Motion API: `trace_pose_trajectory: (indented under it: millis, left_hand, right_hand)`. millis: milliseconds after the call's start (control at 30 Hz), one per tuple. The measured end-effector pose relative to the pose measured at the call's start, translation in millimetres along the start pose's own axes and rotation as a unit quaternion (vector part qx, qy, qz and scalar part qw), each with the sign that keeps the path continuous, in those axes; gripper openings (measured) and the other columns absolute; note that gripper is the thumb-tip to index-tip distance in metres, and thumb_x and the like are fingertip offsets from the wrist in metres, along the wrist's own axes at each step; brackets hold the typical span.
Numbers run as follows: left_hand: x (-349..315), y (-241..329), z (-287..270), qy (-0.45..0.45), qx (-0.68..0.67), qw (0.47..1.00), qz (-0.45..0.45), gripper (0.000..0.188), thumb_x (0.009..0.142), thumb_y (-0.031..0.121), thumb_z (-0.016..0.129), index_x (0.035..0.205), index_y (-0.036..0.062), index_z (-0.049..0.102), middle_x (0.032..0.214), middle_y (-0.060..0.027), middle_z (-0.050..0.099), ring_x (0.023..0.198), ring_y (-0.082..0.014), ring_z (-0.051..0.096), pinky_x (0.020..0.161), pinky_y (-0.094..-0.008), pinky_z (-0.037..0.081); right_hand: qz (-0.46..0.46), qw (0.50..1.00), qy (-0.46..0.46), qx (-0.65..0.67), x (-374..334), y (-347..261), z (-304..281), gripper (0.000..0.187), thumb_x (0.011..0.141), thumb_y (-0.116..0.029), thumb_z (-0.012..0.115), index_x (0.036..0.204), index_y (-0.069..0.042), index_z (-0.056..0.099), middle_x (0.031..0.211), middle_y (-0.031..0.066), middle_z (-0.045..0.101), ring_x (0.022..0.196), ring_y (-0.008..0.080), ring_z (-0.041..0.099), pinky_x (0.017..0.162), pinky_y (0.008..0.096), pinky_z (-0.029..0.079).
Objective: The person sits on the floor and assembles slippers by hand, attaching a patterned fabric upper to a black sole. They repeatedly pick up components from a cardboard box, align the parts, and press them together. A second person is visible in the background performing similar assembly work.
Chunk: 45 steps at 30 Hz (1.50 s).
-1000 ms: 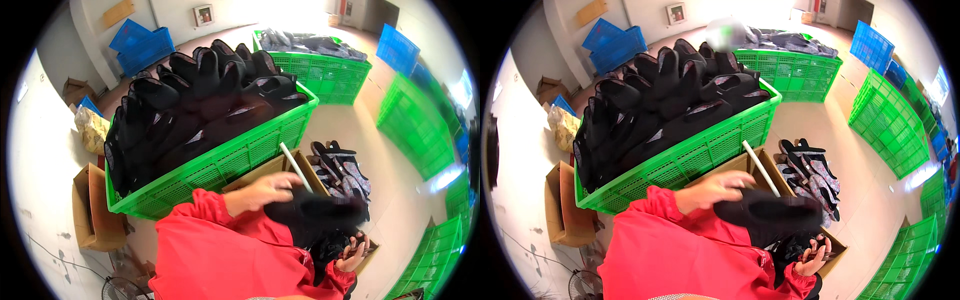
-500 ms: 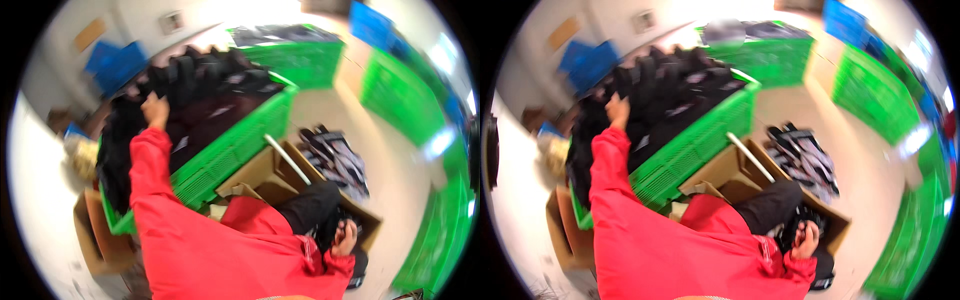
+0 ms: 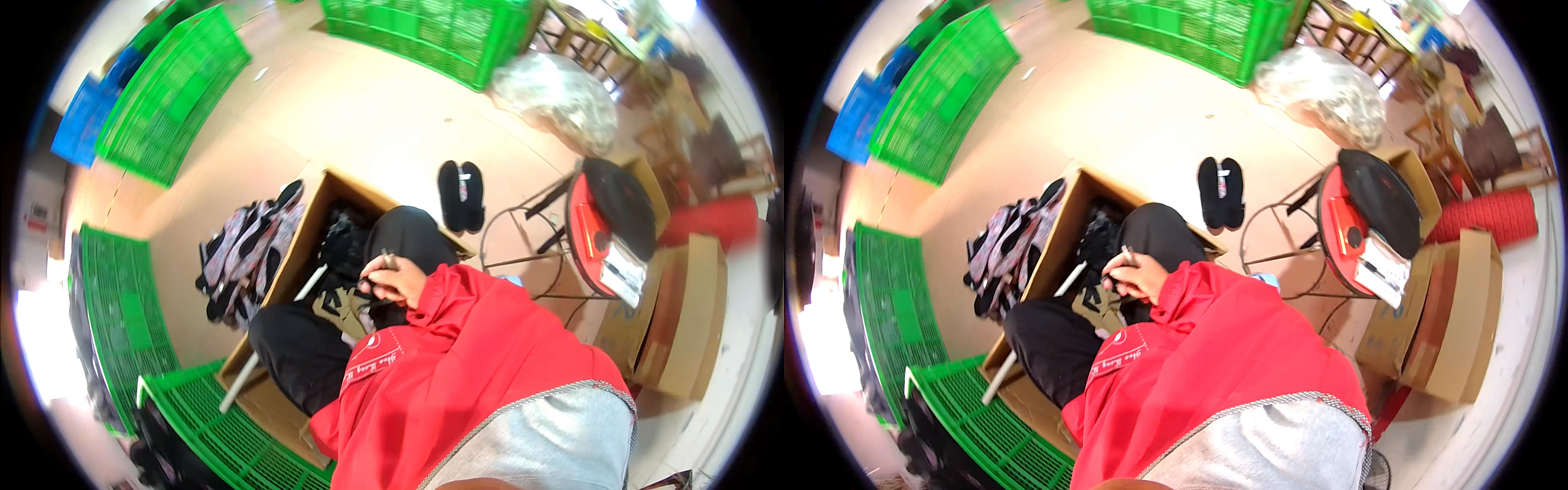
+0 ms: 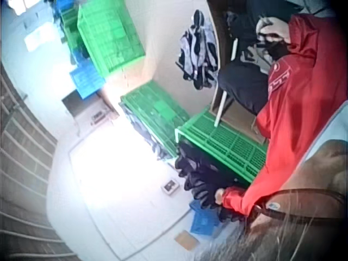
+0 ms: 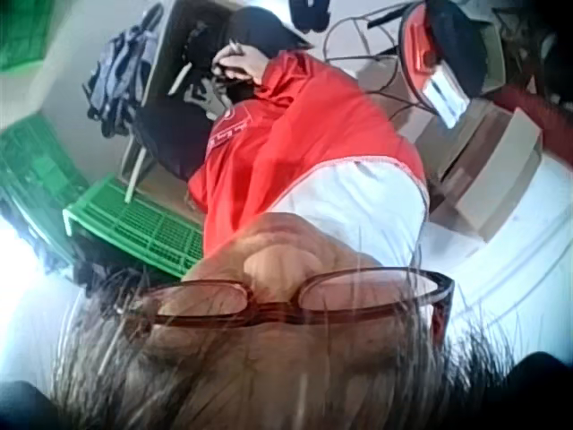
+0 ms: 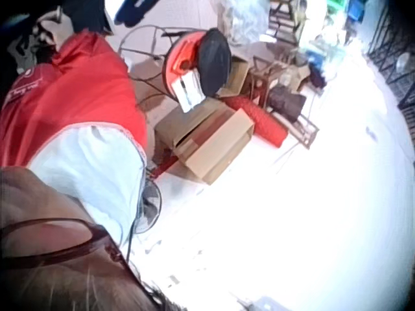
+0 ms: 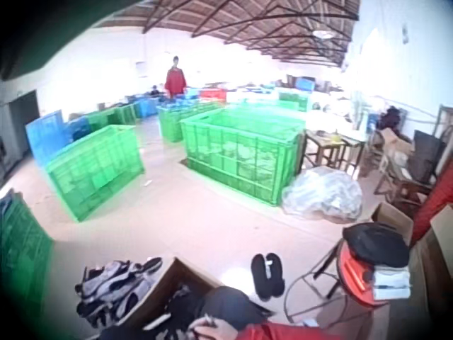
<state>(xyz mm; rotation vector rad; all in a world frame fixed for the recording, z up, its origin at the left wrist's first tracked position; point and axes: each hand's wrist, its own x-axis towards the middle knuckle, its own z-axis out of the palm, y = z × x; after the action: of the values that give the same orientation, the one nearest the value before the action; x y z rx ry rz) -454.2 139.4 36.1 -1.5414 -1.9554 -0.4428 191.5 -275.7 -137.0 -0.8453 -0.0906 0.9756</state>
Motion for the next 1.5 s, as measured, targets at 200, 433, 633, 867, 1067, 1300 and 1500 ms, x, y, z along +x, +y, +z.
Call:
trace_pose_trajectory:
  millis: [200, 433, 633, 867, 1067, 1300, 1500]
  left_hand:
    - [-9.8, 127.0, -12.9, 0.048, -0.056, 0.985, 0.156, 0.041, 0.094, 0.032, 0.051, 0.124, 0.0076, 0.062, 0.123, -0.02, 0.06, 0.115, -0.0345, 0.055, 0.097, -0.0473, 0.043]
    - [2.8, 191.2, -28.1, 0.091, -0.053, 0.957, 0.269, 0.041, 0.093, 0.032, 0.053, 0.126, 0.0082, 0.061, 0.126, -0.0182, 0.058, 0.118, -0.0334, 0.052, 0.099, -0.0464, 0.041]
    - [-16.7, 320.8, -56.3, -0.007, -0.136, 0.902, 0.411, 0.046, 0.083, 0.019, 0.063, 0.128, 0.0069, 0.058, 0.128, -0.0206, 0.056, 0.123, -0.0373, 0.047, 0.105, -0.046, 0.036]
    - [-103.1, 443.4, 11.4, -0.224, -0.21, 0.825, 0.474, 0.051, 0.074, 0.017, 0.072, 0.124, 0.0131, 0.06, 0.137, -0.0154, 0.046, 0.129, -0.0348, 0.039, 0.106, -0.045, 0.034]
    - [-171.9, 526.1, 65.9, -0.302, -0.261, 0.767, 0.503, 0.049, 0.074, 0.024, 0.072, 0.12, 0.0092, 0.063, 0.134, -0.0148, 0.049, 0.128, -0.0341, 0.041, 0.104, -0.045, 0.037]
    - [-192.3, 638.0, 83.5, -0.227, -0.294, 0.78, 0.503, 0.032, 0.082, 0.021, 0.065, 0.11, 0.0069, 0.064, 0.114, -0.012, 0.059, 0.109, -0.0319, 0.055, 0.092, -0.0441, 0.045]
    - [-210.9, 679.9, 102.5, -0.181, -0.177, 0.814, 0.523, 0.014, 0.086, 0.015, 0.056, 0.096, 0.0105, 0.066, 0.104, -0.0083, 0.062, 0.099, -0.0277, 0.06, 0.078, -0.0425, 0.05]
  right_hand:
    - [-0.105, 0.992, 0.055, 0.053, -8.8, -45.8, -25.7, 0.016, 0.094, -0.009, 0.055, 0.106, 0.0, 0.059, 0.09, 0.0147, 0.064, 0.052, 0.0075, 0.048, 0.039, 0.0179, 0.029]
    - [-0.064, 0.932, 0.337, 0.121, -4.9, -74.2, -149.5, 0.056, 0.094, -0.01, 0.047, 0.147, -0.007, 0.029, 0.089, 0.0136, 0.062, 0.053, 0.0085, 0.039, 0.039, 0.0194, 0.027]
    - [-0.004, 0.903, 0.424, 0.074, -20.3, -46.4, -202.9, 0.043, 0.097, -0.024, 0.05, 0.139, -0.02, 0.043, 0.094, -0.0005, 0.064, 0.045, 0.0049, 0.032, 0.036, 0.0188, 0.028]
    - [0.015, 0.904, 0.427, -0.009, 9.3, -42.2, -195.6, 0.043, 0.091, -0.012, 0.051, 0.134, -0.01, 0.05, 0.077, 0.0012, 0.058, 0.043, 0.0083, 0.036, 0.036, 0.0241, 0.024]
    - [-0.014, 0.89, 0.452, -0.059, 13.4, -35.4, -204.2, 0.044, 0.09, -0.005, 0.051, 0.133, -0.004, 0.049, 0.094, 0.0087, 0.067, 0.052, 0.0068, 0.045, 0.039, 0.0176, 0.031]
    - [-0.044, 0.866, 0.487, -0.101, 16.2, -35.1, -211.0, 0.044, 0.09, -0.003, 0.05, 0.134, -0.002, 0.047, 0.091, 0.0109, 0.063, 0.05, 0.0098, 0.045, 0.04, 0.0203, 0.034]
    - [-0.072, 0.849, 0.503, -0.147, 10.0, -31.4, -209.4, 0.041, 0.09, -0.006, 0.053, 0.131, -0.004, 0.051, 0.089, 0.0088, 0.064, 0.05, 0.0086, 0.045, 0.041, 0.0194, 0.035]
